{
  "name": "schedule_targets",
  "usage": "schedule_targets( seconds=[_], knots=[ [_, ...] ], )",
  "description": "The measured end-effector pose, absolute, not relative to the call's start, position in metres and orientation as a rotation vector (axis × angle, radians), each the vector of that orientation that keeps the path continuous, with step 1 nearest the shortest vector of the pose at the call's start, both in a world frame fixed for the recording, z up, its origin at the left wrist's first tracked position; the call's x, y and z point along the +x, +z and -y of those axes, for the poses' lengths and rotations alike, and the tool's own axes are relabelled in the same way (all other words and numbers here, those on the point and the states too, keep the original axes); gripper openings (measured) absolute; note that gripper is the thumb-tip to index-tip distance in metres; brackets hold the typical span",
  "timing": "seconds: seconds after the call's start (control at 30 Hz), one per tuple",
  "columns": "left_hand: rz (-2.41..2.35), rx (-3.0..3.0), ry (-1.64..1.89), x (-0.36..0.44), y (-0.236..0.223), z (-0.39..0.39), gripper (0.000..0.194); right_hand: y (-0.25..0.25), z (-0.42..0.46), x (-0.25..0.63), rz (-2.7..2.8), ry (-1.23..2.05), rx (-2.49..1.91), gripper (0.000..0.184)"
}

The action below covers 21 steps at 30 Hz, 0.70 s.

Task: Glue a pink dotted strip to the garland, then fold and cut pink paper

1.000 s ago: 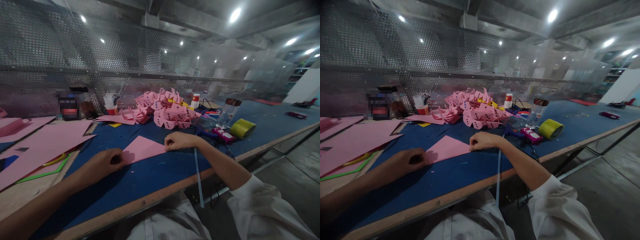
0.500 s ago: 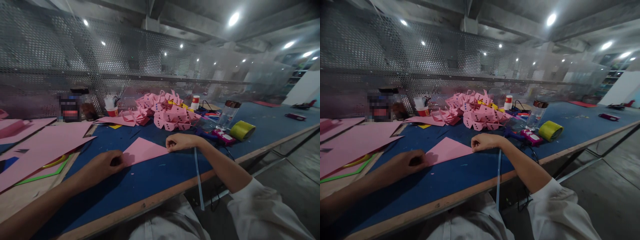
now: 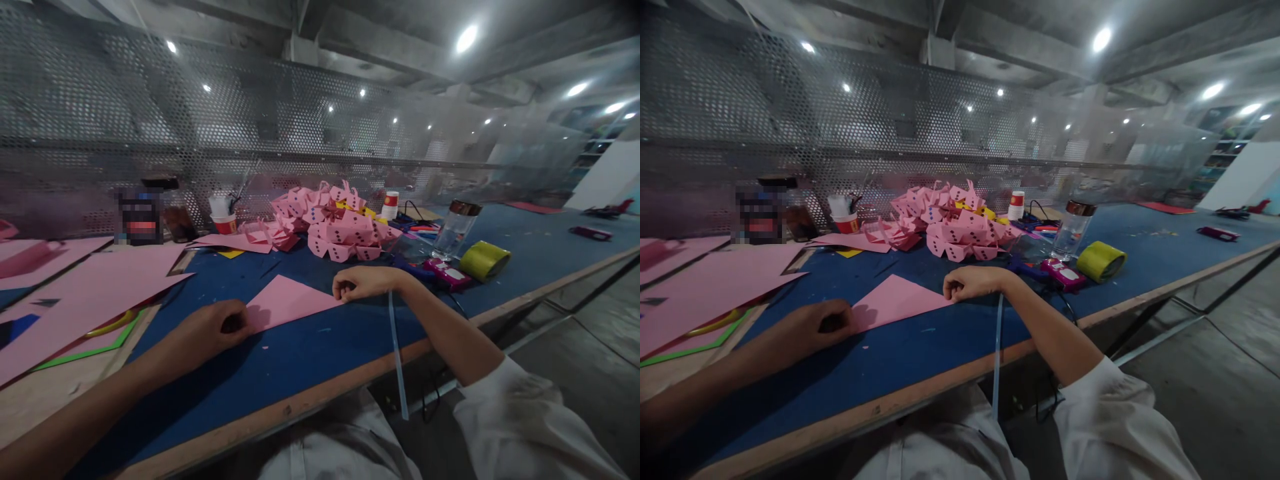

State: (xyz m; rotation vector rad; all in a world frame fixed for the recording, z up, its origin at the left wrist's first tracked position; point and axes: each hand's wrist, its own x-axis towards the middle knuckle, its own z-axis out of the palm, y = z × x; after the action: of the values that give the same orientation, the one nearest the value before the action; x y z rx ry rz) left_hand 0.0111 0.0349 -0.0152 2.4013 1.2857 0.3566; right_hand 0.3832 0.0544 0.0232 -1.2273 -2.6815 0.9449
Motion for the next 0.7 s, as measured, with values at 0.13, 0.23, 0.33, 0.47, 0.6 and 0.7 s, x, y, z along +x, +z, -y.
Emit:
schedule_targets(
  seconds=[0.13,0.23,0.33,0.47,0.6,0.7],
  knots=[
    [-1.261,2.386,0.352,0.014,-0.012,-0.030,0.035,0.024,-0.054,0.383,2.678,0.944,-1.227,0.018],
    [-1.186,2.447,0.433,0.018,-0.010,-0.026,0.031,0.024,-0.053,0.384,2.676,0.943,-1.222,0.018],
    [-1.099,2.640,0.448,0.021,-0.006,-0.021,0.024,0.024,-0.053,0.384,2.678,0.961,-1.222,0.019],
    [-1.094,2.869,0.383,0.024,0.001,-0.014,0.026,0.025,-0.053,0.384,2.677,0.979,-1.229,0.019],
    [-1.133,2.950,0.338,0.026,0.004,-0.008,0.027,0.026,-0.053,0.384,2.688,0.983,-1.230,0.020],
    [-1.134,2.845,0.368,0.028,0.000,-0.006,0.028,0.026,-0.052,0.384,2.695,0.973,-1.216,0.020]
  ],
)
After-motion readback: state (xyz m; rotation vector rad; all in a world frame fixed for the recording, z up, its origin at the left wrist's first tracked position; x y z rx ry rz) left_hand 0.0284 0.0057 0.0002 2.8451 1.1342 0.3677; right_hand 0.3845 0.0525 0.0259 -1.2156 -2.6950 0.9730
